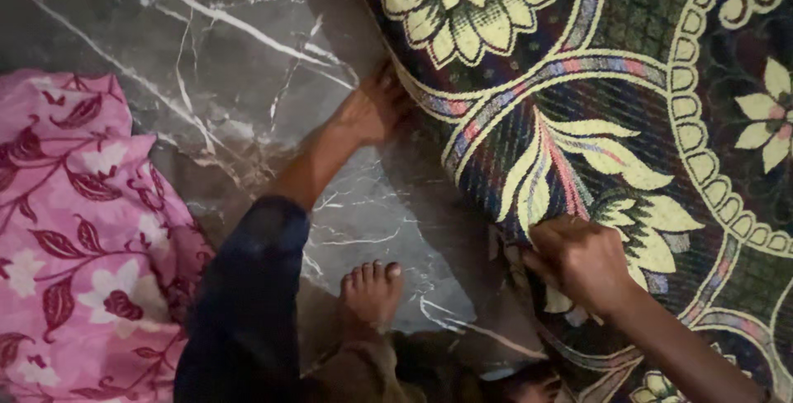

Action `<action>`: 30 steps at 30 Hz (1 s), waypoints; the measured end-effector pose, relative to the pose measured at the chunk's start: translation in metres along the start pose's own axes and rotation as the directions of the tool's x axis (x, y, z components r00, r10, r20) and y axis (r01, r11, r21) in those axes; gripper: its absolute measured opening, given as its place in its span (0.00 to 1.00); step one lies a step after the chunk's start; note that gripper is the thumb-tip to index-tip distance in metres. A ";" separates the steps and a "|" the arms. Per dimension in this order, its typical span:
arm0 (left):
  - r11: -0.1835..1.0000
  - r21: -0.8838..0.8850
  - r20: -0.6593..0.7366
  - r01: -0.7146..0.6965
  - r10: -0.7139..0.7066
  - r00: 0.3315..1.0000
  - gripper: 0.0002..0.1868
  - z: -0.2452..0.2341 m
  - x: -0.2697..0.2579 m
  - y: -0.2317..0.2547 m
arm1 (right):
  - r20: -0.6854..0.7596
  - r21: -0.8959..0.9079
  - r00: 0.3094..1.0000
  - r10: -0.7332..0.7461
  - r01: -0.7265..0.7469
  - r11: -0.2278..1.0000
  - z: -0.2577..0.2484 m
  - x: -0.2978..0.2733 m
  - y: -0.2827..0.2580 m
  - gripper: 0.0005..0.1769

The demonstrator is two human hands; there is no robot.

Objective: The person, assisted by another individual, aligns and presses a fabric strip along the edge of a mattress by hand.

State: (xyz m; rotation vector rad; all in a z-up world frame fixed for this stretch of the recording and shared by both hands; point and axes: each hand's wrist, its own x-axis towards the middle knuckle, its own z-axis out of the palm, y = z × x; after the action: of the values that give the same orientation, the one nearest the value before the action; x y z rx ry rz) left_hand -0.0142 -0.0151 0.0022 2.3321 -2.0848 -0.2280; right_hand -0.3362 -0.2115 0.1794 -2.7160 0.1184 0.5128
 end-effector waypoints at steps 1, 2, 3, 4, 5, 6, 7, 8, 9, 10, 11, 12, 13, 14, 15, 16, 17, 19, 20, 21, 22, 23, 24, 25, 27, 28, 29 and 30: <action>0.998 -0.051 -0.067 0.034 -0.037 0.997 0.29 0.003 0.008 0.001 | -0.047 0.018 0.999 -0.024 0.025 1.000 -0.003 -0.001 -0.002 0.12; 0.993 -0.093 -0.122 0.072 -0.083 0.989 0.29 0.004 0.015 -0.004 | -0.045 0.021 0.999 -0.031 0.032 0.999 -0.006 0.000 -0.003 0.13; 0.988 -0.115 -0.144 0.106 -0.122 0.982 0.29 0.005 0.020 -0.006 | -0.042 0.024 0.998 -0.038 0.039 0.999 -0.008 0.000 -0.004 0.13; 0.985 -0.108 -0.135 0.136 -0.150 0.980 0.30 0.005 0.025 -0.009 | -0.044 0.027 0.998 -0.042 0.044 0.999 -0.009 0.001 -0.005 0.13; 0.981 -0.101 -0.128 0.168 -0.181 0.975 0.30 0.005 0.030 -0.012 | -0.059 0.033 0.997 -0.047 0.049 0.998 -0.010 0.001 -0.006 0.13; 0.975 -0.100 -0.115 0.199 -0.210 0.971 0.31 0.005 0.033 -0.015 | -0.070 0.040 0.996 -0.050 0.053 0.998 -0.009 0.001 -0.006 0.13; 0.970 -0.096 -0.099 0.223 -0.232 0.968 0.31 0.004 0.035 -0.019 | -0.082 0.047 0.995 -0.053 0.057 0.997 -0.009 0.001 -0.005 0.12; 0.961 -0.097 -0.093 0.258 -0.267 0.959 0.32 0.001 0.040 -0.030 | -0.079 0.045 0.996 -0.052 0.055 0.997 -0.009 0.002 -0.005 0.13; 0.957 -0.085 -0.073 0.279 -0.285 0.956 0.32 -0.002 0.041 -0.031 | -0.075 0.043 0.996 -0.050 0.054 0.998 -0.010 0.003 -0.005 0.13; 0.951 -0.077 -0.060 0.300 -0.305 0.951 0.33 -0.006 0.044 -0.036 | -0.074 0.043 0.996 -0.047 0.051 0.998 -0.009 0.002 -0.005 0.13; 0.945 -0.071 -0.049 0.319 -0.323 0.945 0.34 -0.009 0.044 -0.038 | -0.062 0.020 0.998 -0.023 0.024 1.000 -0.008 0.001 -0.004 0.14; 0.937 -0.063 -0.035 0.344 -0.347 0.937 0.34 -0.014 0.045 -0.044 | -0.052 -0.002 0.999 -0.002 0.002 1.000 -0.006 0.002 -0.005 0.14; 0.929 -0.056 -0.005 0.365 -0.366 0.931 0.35 -0.019 0.044 -0.052 | -0.043 -0.023 0.999 0.020 -0.021 1.000 -0.004 0.003 -0.005 0.15; 0.932 -0.039 0.023 0.361 -0.360 0.933 0.35 -0.022 0.044 -0.056 | -0.038 -0.027 0.999 0.029 -0.030 0.999 -0.001 0.004 -0.006 0.15; 0.931 -0.027 0.054 0.363 -0.361 0.931 0.36 -0.024 0.036 -0.056 | -0.033 -0.031 0.999 0.037 -0.038 0.999 0.001 0.006 -0.005 0.14; 0.930 -0.019 0.089 0.368 -0.365 0.927 0.37 -0.023 0.021 -0.055 | -0.025 -0.035 0.998 0.053 -0.054 0.998 0.002 0.006 -0.004 0.14; 0.930 -0.006 0.128 0.367 -0.363 0.923 0.37 -0.023 0.005 -0.054 | -0.045 -0.050 0.998 0.039 -0.041 0.998 0.005 0.007 -0.005 0.14; 0.911 -0.040 0.092 0.410 -0.406 0.909 0.38 -0.025 -0.026 -0.056 | -0.101 -0.098 0.995 0.021 -0.031 0.995 0.009 0.011 -0.009 0.14; 0.896 -0.089 0.031 0.436 -0.435 0.900 0.39 -0.027 -0.037 -0.057 | -0.118 -0.107 0.993 0.011 -0.024 0.994 0.009 0.013 -0.010 0.14; 0.870 -0.197 -0.113 0.451 -0.478 0.871 0.43 -0.031 -0.042 -0.058 | -0.136 -0.117 0.991 0.001 -0.017 0.993 0.009 0.014 -0.011 0.13; 0.855 -0.247 -0.206 0.455 -0.505 0.838 0.44 -0.036 -0.045 -0.056 | -0.150 -0.127 0.989 -0.008 -0.011 0.992 0.009 0.014 -0.014 0.13; 0.841 -0.297 -0.294 0.452 -0.531 0.794 0.44 -0.043 -0.046 -0.053 | -0.146 -0.144 0.989 -0.007 -0.014 0.990 0.009 0.013 -0.015 0.14; 0.828 -0.345 -0.379 0.441 -0.553 0.742 0.45 -0.054 -0.045 -0.051 | -0.144 -0.159 0.990 -0.005 -0.018 0.987 0.009 0.013 -0.017 0.14; 0.898 -0.250 -0.382 0.361 -0.435 0.815 0.47 -0.067 -0.039 -0.050 | -0.142 -0.174 0.990 -0.002 -0.023 0.985 0.009 0.012 -0.016 0.15; 0.984 -0.054 -0.354 0.172 -0.180 0.918 0.52 -0.092 -0.016 -0.041 | -0.111 -0.163 0.994 0.014 -0.032 0.986 0.012 0.012 -0.015 0.14; 0.996 -0.017 -0.339 0.085 -0.086 0.937 0.55 -0.102 -0.004 -0.033 | -0.091 -0.156 0.996 0.017 -0.032 0.987 0.013 0.012 -0.014 0.14; 1.000 0.018 -0.319 -0.003 0.009 0.948 0.58 -0.110 0.010 -0.027 | -0.103 -0.172 0.994 0.022 -0.040 0.984 0.014 0.011 -0.013 0.14; 0.995 0.054 -0.292 -0.085 0.097 0.951 0.61 -0.117 0.018 -0.024 | -0.115 -0.187 0.993 0.019 -0.040 0.982 0.016 0.011 -0.012 0.15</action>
State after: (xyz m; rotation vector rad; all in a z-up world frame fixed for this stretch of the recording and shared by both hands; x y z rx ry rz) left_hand 0.0239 -0.0408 0.1136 2.1244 -2.0574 0.1564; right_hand -0.3297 -0.1940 0.1654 -2.9334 0.1464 0.3967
